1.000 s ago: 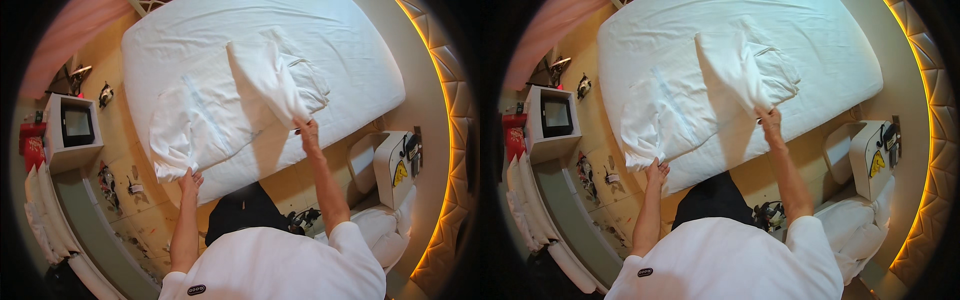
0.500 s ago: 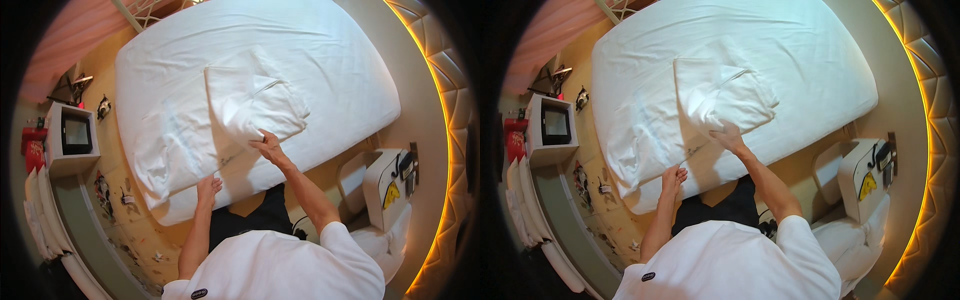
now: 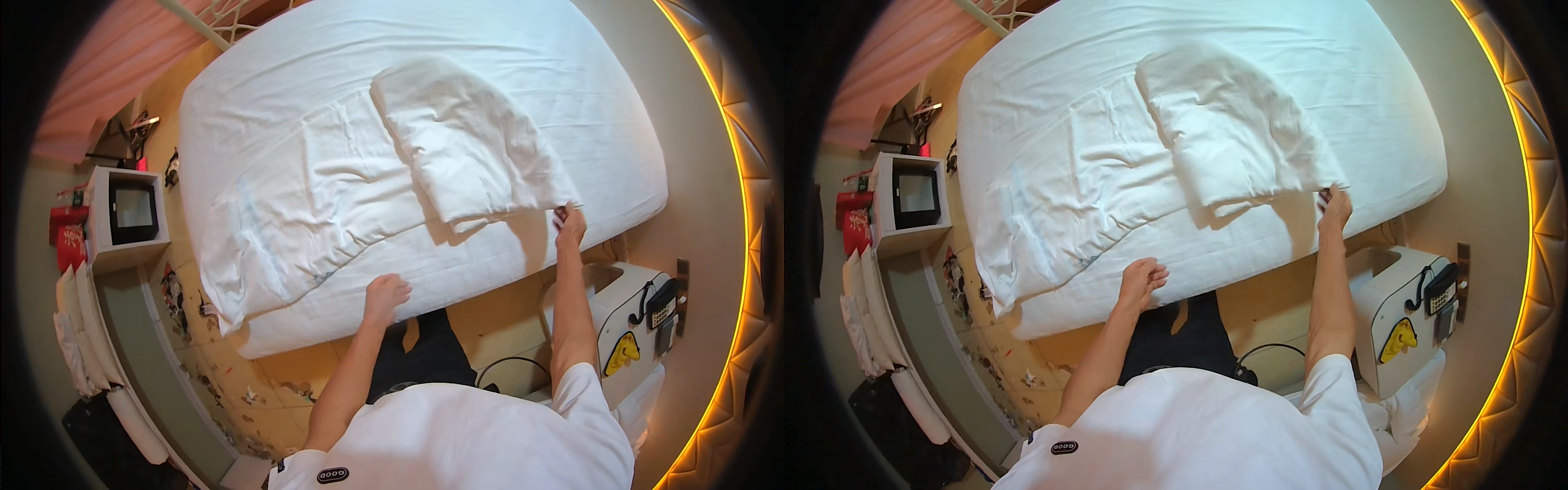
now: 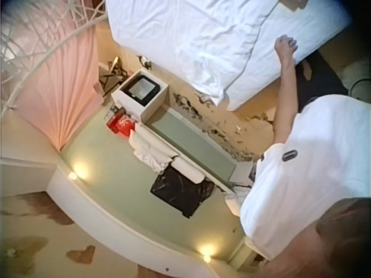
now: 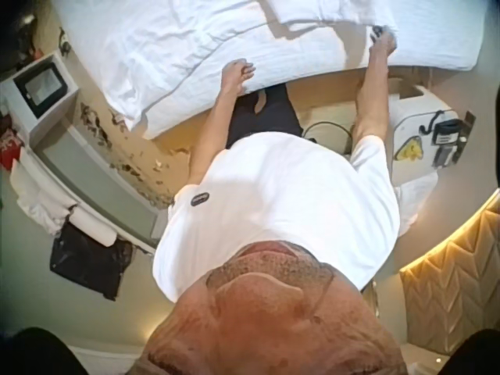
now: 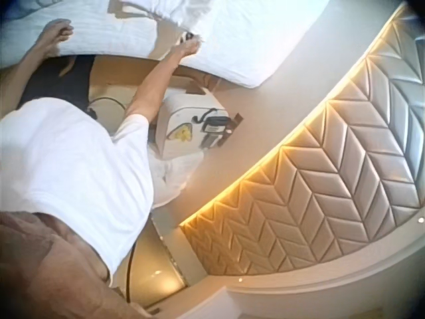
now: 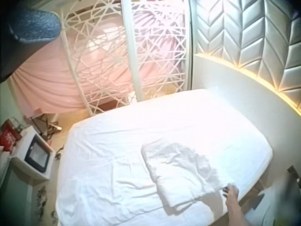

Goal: The person folds a white sheet on a bed, then moves to a nearby table to fold a white quilt and a white towel. The person returns to the bed to spread and smooth the sheet.

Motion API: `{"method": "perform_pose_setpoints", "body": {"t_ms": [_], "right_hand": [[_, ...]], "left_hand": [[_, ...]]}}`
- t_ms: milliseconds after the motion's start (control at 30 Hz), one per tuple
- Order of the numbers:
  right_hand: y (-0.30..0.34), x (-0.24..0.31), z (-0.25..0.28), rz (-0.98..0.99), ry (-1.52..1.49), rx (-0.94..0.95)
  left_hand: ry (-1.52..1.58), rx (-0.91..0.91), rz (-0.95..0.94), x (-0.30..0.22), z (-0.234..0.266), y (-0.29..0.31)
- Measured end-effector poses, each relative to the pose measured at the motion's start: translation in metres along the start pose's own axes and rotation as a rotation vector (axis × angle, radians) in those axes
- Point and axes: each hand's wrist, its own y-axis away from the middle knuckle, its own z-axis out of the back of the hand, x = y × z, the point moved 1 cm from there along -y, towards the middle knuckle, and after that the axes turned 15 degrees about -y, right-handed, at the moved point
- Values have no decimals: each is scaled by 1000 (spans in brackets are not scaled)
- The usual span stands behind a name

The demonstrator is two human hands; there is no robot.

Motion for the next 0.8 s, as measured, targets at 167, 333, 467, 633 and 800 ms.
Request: {"method": "perform_pose_setpoints", "body": {"t_ms": [167,333,467,633,800], "right_hand": [[11,-73,53,-309,125,31],[84,-107,4,-296,380,357],[109,-130,-52,867,819,624],[133,-120,-132,739,1311,735],[61,-151,-131,637,1061,847]], "left_hand": [[-19,-74,63,16,19,-16],[-37,18,51,18,-5,-35],[-94,53,27,-2,-27,-35],[-74,-50,15,-6,-30,-30],[-42,-224,55,0,-37,-29]]}}
